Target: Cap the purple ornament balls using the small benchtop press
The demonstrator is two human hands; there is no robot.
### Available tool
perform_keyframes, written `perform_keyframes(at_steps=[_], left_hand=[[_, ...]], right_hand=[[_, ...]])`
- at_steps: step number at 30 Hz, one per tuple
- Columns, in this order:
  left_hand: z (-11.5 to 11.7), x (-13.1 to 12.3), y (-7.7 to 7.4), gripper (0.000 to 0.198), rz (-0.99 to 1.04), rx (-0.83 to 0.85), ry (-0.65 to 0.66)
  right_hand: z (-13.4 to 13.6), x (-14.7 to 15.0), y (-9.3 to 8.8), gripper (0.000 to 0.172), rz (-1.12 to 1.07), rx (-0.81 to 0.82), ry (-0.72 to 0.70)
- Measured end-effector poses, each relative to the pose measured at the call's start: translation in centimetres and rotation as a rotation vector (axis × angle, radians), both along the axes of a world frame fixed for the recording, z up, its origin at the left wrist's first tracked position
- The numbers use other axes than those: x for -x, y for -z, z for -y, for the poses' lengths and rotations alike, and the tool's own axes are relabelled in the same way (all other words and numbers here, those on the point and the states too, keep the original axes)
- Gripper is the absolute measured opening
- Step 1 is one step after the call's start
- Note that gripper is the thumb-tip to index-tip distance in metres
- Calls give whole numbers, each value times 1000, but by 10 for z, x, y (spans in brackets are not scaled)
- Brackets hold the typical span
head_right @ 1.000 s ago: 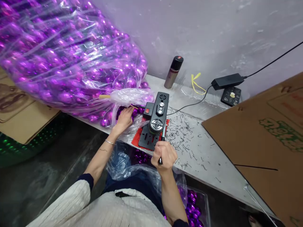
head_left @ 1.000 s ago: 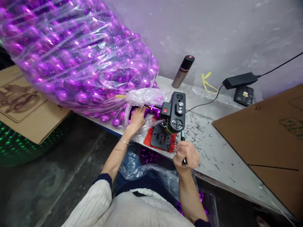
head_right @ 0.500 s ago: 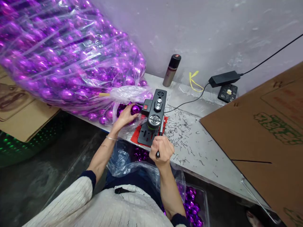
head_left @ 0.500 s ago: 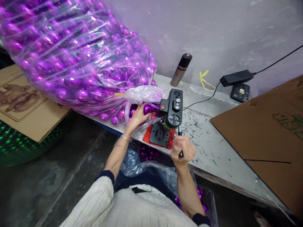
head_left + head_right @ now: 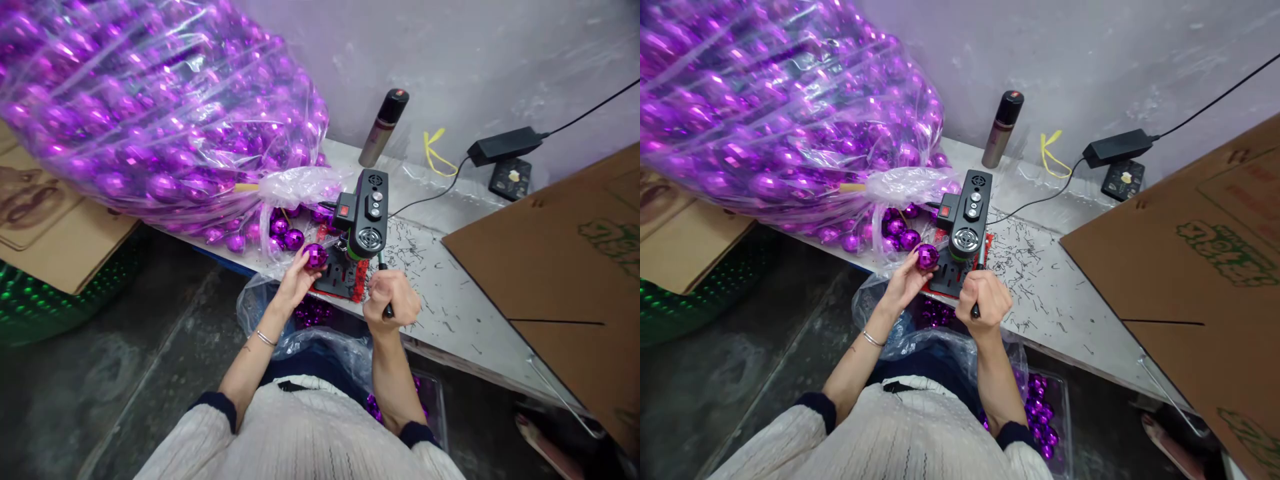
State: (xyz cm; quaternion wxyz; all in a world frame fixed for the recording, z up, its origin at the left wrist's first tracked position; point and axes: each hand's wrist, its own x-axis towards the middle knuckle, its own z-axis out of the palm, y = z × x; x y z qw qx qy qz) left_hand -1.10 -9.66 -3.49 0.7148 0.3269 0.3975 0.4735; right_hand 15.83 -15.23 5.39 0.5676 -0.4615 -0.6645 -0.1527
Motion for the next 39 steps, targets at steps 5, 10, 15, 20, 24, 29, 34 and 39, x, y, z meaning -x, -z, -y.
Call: perform_keyframes(at_steps=[5,10,15,20,24,29,34,39], left_hand=[[5,-17,17,64,-356,-233,-56],[1,-21,26,63,-813,-568,-47],[-3,-22,24,63,-984,-818,51],[-6,-30,27,65,-991,-842,71],[-6,-36,38,70,-934,-808,15],[-1,-35,51,72,-874,-828,-22],[0,-34,55,72,-881,-850,-33],[0,-35,55,70,-892,-869,-53]], right_hand=[[-1,-1,-4,25,9,-1,8],[0,-2,-1,25,33,-1,18],[1,-2,1,25,22,-4,3],[3,-1,-2,25,27,10,-14],[5,-1,-3,25,37,25,-5],[6,-1,-1,25,43,24,1],[6,1,14,24,20,20,-22],[1,2,43,28,-3,-67,-66]])
